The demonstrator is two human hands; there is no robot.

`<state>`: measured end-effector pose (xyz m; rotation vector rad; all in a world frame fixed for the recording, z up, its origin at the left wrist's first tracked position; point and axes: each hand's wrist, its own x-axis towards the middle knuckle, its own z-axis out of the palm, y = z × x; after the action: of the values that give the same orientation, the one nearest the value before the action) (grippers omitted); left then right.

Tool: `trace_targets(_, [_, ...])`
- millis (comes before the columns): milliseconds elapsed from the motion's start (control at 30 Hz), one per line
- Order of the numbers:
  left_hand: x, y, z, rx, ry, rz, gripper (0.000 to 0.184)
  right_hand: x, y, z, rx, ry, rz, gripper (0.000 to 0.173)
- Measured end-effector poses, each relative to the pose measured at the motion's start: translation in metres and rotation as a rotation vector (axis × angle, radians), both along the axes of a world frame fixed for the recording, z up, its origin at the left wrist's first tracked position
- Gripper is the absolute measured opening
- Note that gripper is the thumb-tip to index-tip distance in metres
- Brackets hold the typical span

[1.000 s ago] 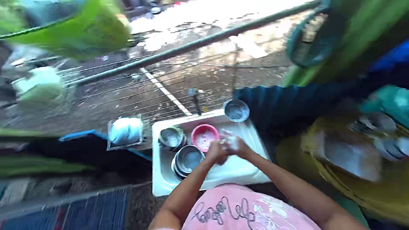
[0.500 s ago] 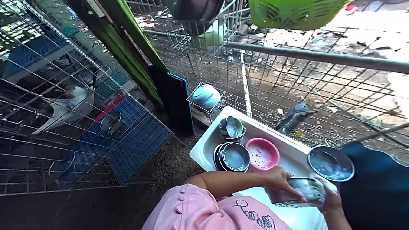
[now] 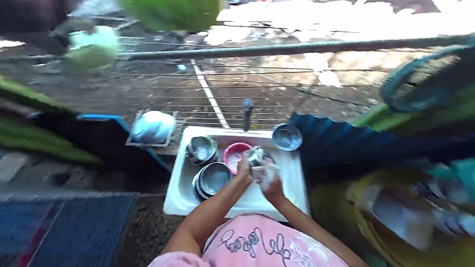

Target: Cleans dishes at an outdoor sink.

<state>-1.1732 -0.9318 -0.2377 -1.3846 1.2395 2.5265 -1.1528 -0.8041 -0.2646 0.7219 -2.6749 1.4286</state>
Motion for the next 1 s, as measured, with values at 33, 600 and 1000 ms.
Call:
trace_targets(33, [-0.002,0.003,-0.001,-0.051,-0.018,-0.056,0.058,-0.007,-0.008,0.008,0.108,0.077,0.026,0.042])
trace_targets(600, [0.0,0.058,0.006,-0.818,0.23,-1.239,0.036,-0.084,0.123,0.008,-0.028,-0.358,-0.428,0.03])
trace_targets(1000, [0.024,0.066,-0.103,-1.063,0.409,-1.576,0.048,-0.08,0.427,-0.022,0.3,-0.593,-1.194,0.057])
